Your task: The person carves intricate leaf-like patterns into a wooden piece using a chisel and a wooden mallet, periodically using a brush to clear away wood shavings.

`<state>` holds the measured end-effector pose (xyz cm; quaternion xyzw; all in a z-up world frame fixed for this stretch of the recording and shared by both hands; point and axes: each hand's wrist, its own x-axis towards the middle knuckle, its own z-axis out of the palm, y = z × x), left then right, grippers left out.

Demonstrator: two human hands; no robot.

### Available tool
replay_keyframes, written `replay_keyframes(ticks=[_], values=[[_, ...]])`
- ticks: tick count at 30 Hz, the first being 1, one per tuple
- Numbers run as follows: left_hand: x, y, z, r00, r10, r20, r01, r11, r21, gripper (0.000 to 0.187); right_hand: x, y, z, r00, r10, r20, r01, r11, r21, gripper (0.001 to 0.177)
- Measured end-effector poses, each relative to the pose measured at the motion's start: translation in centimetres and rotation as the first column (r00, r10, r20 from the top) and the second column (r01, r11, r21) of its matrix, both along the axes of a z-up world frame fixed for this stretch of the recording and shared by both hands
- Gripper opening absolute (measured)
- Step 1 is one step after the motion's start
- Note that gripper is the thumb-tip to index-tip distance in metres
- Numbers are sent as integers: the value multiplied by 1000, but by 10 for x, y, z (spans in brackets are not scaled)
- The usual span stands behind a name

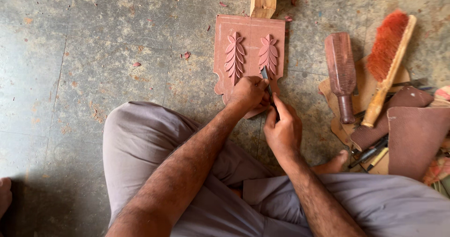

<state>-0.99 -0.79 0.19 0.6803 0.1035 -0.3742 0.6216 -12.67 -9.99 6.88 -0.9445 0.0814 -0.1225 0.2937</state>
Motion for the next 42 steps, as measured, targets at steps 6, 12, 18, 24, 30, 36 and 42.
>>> replay_keyframes(ticks=[6,12,18,24,30,36,42], values=[[-6,7,5,997,-5,82,6,1000,-19,34,-2,-1,8,999,54,1,-54,998,-12,36],[5,-1,-25,1000,4,31,0,992,-129,36,-14,8,20,999,6,36,-8,999,37,34],[10,6,-24,970,-243,7,243,969,-48,29,-27,7,26,995,-25,-101,29,999,39,37],[10,13,-10,977,-207,-50,199,970,-140,32,-24,5,20,999,9,-43,-7,998,54,37],[11,14,1,976,-188,-107,171,973,-154,35,-18,4,19,991,-40,-127,49,996,73,36],[10,20,16,969,-235,-73,228,969,-98,37,-17,2,22,988,-38,-149,54,993,106,36],[9,20,21,968,-241,-76,235,969,-81,38,-15,2,21,990,-42,-136,56,993,99,36]])
